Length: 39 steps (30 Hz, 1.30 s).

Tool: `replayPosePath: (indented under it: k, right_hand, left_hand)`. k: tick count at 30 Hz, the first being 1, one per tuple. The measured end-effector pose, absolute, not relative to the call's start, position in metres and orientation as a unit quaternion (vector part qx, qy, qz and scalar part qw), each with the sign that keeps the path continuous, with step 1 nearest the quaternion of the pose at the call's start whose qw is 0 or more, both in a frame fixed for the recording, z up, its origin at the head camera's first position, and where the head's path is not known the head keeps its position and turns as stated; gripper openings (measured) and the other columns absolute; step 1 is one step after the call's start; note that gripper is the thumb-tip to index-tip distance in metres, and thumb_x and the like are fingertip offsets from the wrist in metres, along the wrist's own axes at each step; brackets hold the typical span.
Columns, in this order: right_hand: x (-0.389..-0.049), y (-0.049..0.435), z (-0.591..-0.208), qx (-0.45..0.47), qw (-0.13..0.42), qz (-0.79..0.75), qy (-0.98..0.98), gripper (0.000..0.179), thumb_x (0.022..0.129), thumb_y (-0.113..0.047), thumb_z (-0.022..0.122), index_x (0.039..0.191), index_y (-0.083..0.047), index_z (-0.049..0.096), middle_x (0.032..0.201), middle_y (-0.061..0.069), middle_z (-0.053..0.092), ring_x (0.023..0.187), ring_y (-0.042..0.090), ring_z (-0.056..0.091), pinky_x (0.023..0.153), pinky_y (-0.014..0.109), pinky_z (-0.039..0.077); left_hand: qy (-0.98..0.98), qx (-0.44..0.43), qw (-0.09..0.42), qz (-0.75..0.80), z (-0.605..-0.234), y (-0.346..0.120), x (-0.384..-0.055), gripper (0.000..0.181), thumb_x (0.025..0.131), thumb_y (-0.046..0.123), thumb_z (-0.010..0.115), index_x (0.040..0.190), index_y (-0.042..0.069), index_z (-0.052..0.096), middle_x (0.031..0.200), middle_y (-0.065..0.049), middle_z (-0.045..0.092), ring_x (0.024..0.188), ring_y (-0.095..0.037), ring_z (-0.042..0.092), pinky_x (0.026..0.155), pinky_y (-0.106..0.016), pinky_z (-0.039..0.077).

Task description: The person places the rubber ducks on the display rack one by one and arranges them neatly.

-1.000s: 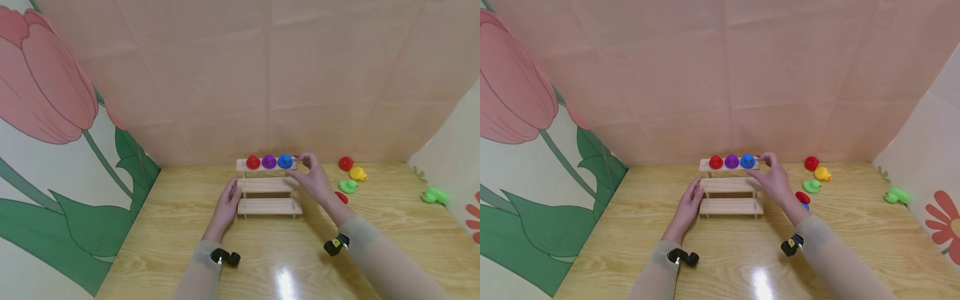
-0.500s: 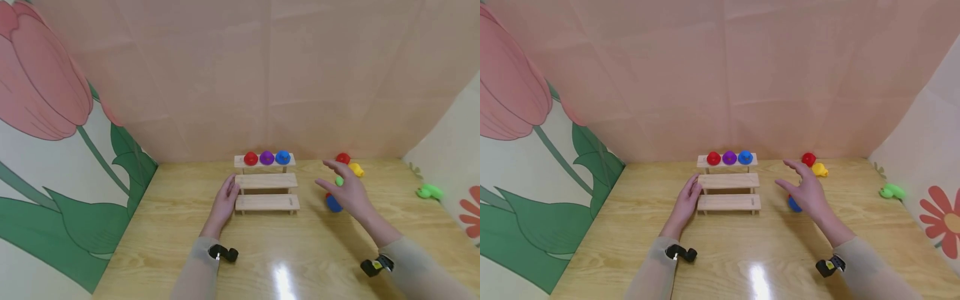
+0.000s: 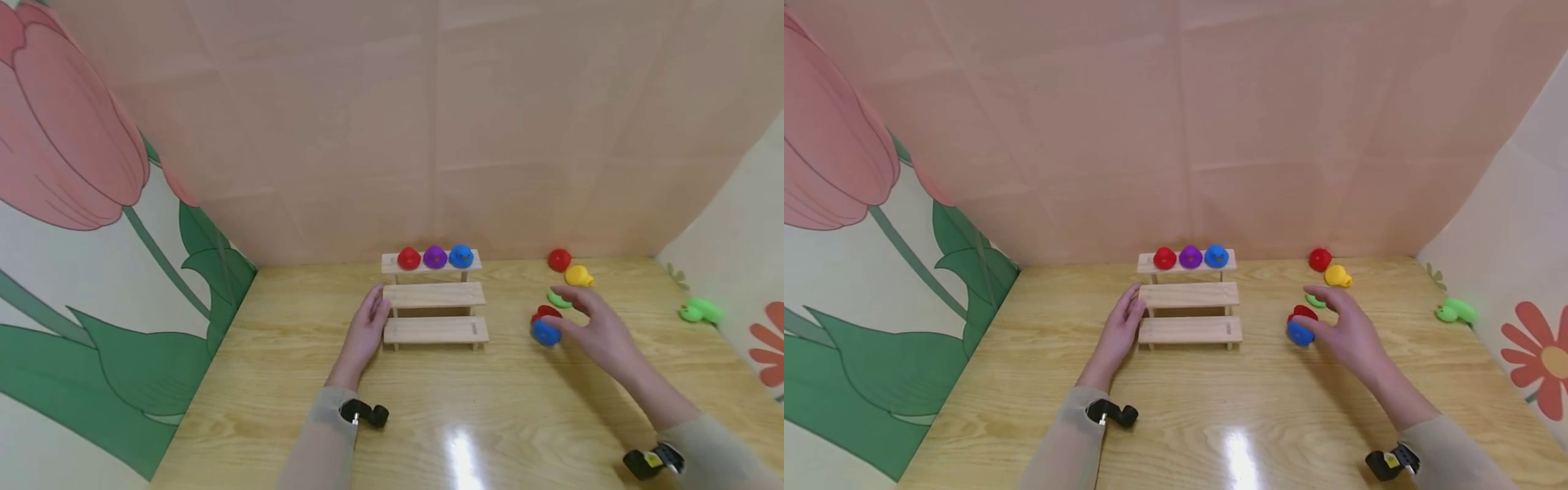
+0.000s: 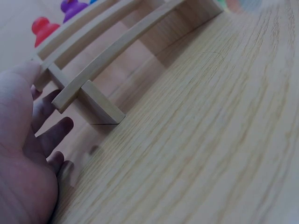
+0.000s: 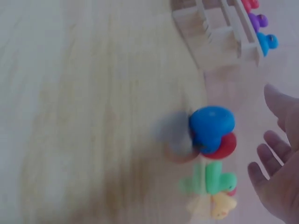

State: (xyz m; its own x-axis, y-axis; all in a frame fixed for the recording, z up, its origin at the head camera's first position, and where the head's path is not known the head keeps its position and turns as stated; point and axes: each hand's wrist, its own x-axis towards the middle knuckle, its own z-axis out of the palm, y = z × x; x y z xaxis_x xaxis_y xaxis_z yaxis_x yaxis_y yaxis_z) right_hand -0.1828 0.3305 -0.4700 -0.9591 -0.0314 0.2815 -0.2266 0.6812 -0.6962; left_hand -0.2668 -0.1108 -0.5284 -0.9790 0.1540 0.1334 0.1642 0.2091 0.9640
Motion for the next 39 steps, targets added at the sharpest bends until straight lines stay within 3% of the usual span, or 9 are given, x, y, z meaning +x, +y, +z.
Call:
replayPosePath:
  k: [2,4,9,15,21,25,28,32,39]
  right_hand:
    - [-0.18,0.335,-0.475,0.073,0.112,0.396,-0.909,0.064,0.102,-0.031,0.085,0.155,-0.006,0.059,0.15,0.021,0.061,0.137,0.047,0.054,0.098,0.0,0.033]
    - [-0.178,0.34,-0.478,0.073,0.095,0.404,-0.907,0.063,0.102,-0.032,0.085,0.154,-0.006,0.06,0.15,0.022,0.06,0.138,0.049,0.054,0.095,-0.004,0.032]
    - [-0.177,0.349,-0.489,0.077,0.061,0.408,-0.907,0.063,0.103,-0.032,0.084,0.153,-0.003,0.059,0.149,0.026,0.061,0.136,0.051,0.056,0.094,-0.003,0.036]
    - [-0.178,0.355,-0.501,0.088,0.064,0.409,-0.906,0.06,0.102,-0.028,0.084,0.15,-0.002,0.061,0.147,0.024,0.06,0.13,0.045,0.058,0.096,0.0,0.041]
    - [-0.179,0.358,-0.508,0.102,0.058,0.413,-0.903,0.053,0.102,-0.021,0.084,0.147,-0.001,0.065,0.144,0.025,0.062,0.128,0.05,0.062,0.097,0.001,0.041]
    - [-0.181,0.359,-0.515,0.117,0.075,0.412,-0.9,0.045,0.098,-0.012,0.087,0.138,0.0,0.071,0.138,0.024,0.064,0.122,0.02,0.068,0.097,0.001,0.042]
    - [-0.181,0.358,-0.518,0.125,0.088,0.409,-0.9,0.04,0.096,-0.008,0.088,0.133,-0.001,0.075,0.136,0.022,0.06,0.118,0.001,0.055,0.099,0.001,0.042]
    - [-0.179,0.355,-0.517,0.118,0.075,0.398,-0.907,0.039,0.098,-0.014,0.088,0.134,-0.004,0.076,0.138,0.02,0.054,0.123,0.017,0.047,0.098,-0.002,0.036]
    - [-0.179,0.353,-0.513,0.101,0.043,0.389,-0.915,0.042,0.101,-0.023,0.086,0.136,-0.003,0.073,0.142,0.023,0.052,0.132,0.044,0.05,0.095,-0.004,0.029]
  left_hand:
    - [-0.775,-0.104,0.003,-0.623,-0.528,-0.111,-0.267,0.061,0.116,0.054,0.053,0.172,0.03,0.042,0.169,-0.016,0.047,0.155,-0.031,0.047,0.128,-0.048,0.038]
    - [-0.773,-0.106,0.004,-0.625,-0.528,-0.111,-0.267,0.061,0.116,0.053,0.053,0.172,0.029,0.042,0.169,-0.016,0.048,0.155,-0.03,0.047,0.128,-0.048,0.038]
    - [-0.775,-0.104,0.005,-0.624,-0.529,-0.111,-0.267,0.062,0.116,0.054,0.053,0.172,0.03,0.042,0.169,-0.015,0.048,0.154,-0.029,0.048,0.128,-0.047,0.039]
    - [-0.777,-0.101,0.005,-0.622,-0.53,-0.111,-0.267,0.062,0.114,0.057,0.054,0.171,0.034,0.042,0.168,-0.015,0.05,0.154,-0.03,0.049,0.128,-0.048,0.039]
    - [-0.776,-0.101,0.004,-0.623,-0.53,-0.111,-0.267,0.062,0.114,0.058,0.054,0.17,0.035,0.043,0.168,-0.015,0.05,0.154,-0.031,0.048,0.128,-0.05,0.038]
    - [-0.775,-0.102,0.005,-0.623,-0.53,-0.111,-0.266,0.063,0.114,0.059,0.054,0.17,0.035,0.043,0.169,-0.015,0.049,0.155,-0.031,0.047,0.128,-0.05,0.038]
    - [-0.775,-0.103,0.005,-0.623,-0.53,-0.112,-0.267,0.064,0.114,0.059,0.054,0.171,0.034,0.042,0.169,-0.015,0.048,0.155,-0.031,0.047,0.129,-0.05,0.037]
    - [-0.778,-0.1,0.003,-0.621,-0.529,-0.111,-0.266,0.063,0.114,0.059,0.054,0.171,0.035,0.042,0.169,-0.014,0.048,0.155,-0.03,0.047,0.129,-0.048,0.037]
    - [-0.779,-0.097,0.004,-0.62,-0.527,-0.111,-0.265,0.063,0.114,0.058,0.054,0.171,0.034,0.042,0.17,-0.015,0.047,0.155,-0.031,0.046,0.129,-0.05,0.036]
